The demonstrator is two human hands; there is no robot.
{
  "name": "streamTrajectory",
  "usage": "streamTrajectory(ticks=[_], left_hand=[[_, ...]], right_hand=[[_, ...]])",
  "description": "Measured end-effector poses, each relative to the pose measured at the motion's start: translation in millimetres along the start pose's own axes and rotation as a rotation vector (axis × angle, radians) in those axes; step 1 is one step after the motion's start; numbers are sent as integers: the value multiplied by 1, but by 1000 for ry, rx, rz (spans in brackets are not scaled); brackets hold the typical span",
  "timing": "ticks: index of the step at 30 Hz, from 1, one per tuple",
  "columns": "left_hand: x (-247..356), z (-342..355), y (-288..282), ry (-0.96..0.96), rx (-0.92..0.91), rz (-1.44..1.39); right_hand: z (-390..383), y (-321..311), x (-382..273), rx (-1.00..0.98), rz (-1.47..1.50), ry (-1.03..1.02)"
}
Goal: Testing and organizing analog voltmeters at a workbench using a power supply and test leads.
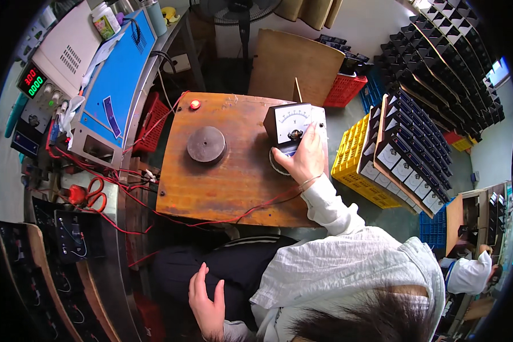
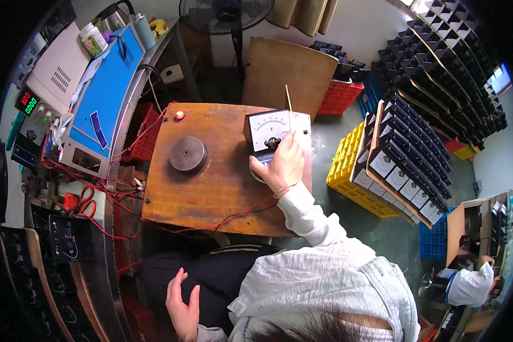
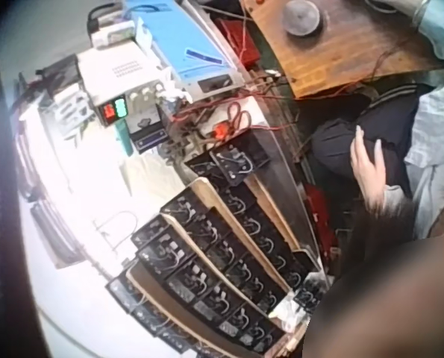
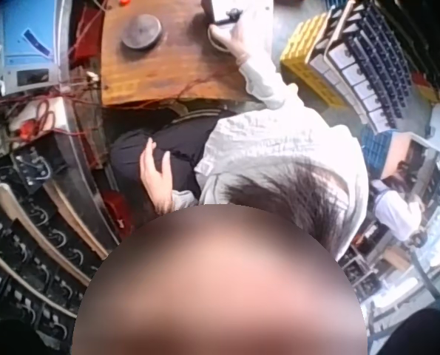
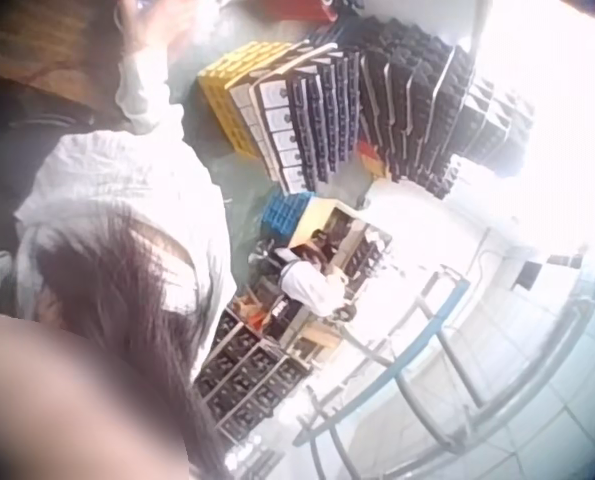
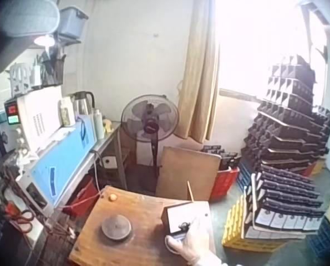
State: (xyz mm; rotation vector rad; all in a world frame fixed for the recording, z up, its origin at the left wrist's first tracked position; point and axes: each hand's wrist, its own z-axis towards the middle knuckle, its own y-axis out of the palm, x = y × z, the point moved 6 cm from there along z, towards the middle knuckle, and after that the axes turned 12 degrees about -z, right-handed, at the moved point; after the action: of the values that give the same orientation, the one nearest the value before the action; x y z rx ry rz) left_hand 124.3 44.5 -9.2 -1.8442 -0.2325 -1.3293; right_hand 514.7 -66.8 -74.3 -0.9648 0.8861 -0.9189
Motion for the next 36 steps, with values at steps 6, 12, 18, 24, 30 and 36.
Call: streamTrajectory(ticks=[6, 12, 18, 24, 30, 36], left_hand=[[-2, -2, 1, -11, 17, -5], [-23, -6, 3, -63, -33, 0], [-42, -21, 1, -82, 22, -27], [-54, -35, -6, -140, 64, -34], [-44, -45, -25, -104, 148, 35], [-57, -69, -35, -160, 355, -37]], right_hand=[[1, -3, -1, 1, -6, -6], [0, -4, -2, 25, -20, -40], [4, -2, 0, 38, 2, -86], [11, -4, -33, 40, 97, -234], [49, 31, -155, -134, 334, -290], [45, 53, -192, -237, 117, -204]])
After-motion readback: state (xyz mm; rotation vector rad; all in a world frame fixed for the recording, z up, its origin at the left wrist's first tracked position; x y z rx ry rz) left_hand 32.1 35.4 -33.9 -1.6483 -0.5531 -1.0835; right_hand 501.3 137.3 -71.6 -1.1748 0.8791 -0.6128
